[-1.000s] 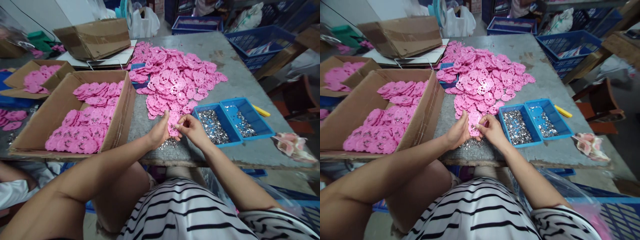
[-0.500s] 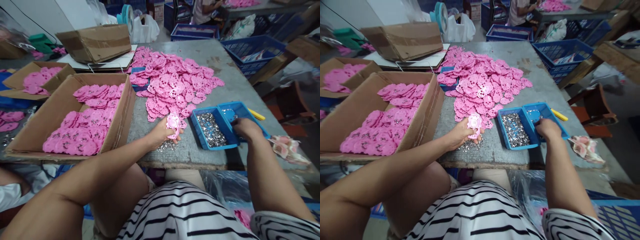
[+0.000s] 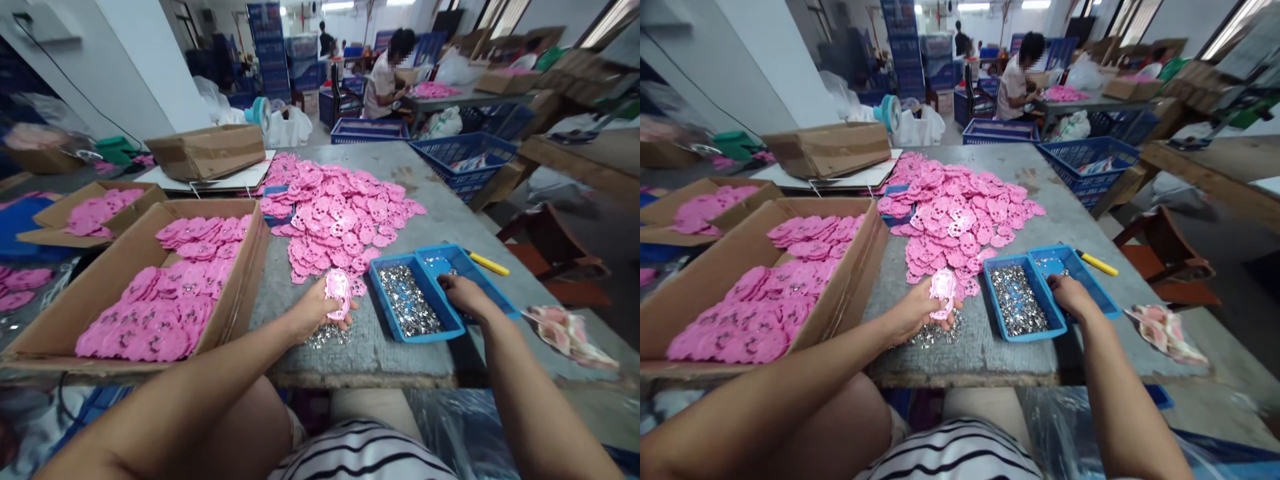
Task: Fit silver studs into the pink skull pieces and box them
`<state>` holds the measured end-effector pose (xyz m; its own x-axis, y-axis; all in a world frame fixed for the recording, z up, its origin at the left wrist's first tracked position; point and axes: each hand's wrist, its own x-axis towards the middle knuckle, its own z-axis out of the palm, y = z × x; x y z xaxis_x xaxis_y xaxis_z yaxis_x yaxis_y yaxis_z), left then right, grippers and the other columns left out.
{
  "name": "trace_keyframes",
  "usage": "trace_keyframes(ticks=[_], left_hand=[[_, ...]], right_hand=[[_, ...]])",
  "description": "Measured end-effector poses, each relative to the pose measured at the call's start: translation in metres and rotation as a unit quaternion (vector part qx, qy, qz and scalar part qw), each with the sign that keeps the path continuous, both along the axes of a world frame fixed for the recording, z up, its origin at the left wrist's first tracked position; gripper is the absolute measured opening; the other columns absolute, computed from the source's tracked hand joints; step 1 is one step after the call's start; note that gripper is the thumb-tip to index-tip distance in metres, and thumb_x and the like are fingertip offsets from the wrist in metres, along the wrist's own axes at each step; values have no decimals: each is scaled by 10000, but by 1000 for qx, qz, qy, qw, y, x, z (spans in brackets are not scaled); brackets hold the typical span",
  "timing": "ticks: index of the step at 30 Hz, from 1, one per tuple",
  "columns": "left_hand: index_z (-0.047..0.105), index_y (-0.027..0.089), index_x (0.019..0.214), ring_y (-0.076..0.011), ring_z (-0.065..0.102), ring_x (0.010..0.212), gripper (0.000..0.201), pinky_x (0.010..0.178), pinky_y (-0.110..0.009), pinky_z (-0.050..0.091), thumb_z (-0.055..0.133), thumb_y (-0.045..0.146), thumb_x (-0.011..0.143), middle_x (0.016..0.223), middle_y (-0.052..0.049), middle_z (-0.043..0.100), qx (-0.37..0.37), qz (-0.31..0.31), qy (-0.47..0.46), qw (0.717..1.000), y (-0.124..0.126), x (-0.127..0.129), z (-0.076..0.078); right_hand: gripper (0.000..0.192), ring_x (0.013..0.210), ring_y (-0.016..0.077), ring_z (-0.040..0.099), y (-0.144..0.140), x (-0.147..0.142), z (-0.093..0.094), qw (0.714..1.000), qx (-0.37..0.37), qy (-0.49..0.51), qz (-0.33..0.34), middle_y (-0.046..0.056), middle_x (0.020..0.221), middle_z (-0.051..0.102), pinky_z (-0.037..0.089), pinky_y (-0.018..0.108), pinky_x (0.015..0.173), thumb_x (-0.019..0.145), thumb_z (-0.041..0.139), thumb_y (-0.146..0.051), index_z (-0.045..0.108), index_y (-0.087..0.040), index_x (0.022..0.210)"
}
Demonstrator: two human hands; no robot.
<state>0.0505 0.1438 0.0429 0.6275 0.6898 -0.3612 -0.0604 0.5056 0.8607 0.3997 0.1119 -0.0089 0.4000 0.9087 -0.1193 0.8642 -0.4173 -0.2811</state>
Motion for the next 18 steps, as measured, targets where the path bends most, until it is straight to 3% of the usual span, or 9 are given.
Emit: trace_keyframes(ticks=[7,11,18], left_hand=[[463,166,1057,-125,621,558,497,506,-253,497,695,190,618,827,-39,686,-3,3,7,1000,1,-1,-1],[476,158,1033,-120,620,559,462,509,-250,498,684,189,622,830,-35,677,2,0,12,1000,1,-2,0],[460,157,1025,-116,617,549,471,492,-245,499,675,184,606,848,-48,694,0,12,20,1000,1,-3,1]], right_hand=[[167,755,247,684,-2,-7,5,999,-10,0,-53,58,737,739,449,288,637,671,598,-205,746,-250,733],[112,706,236,668,-6,-12,14,997,27,0,-70,59,713,723,439,291,600,705,611,-241,722,-231,714],[119,695,242,653,-7,-29,37,995,-2,-5,-98,92,714,708,403,294,568,746,591,-191,654,-209,646]])
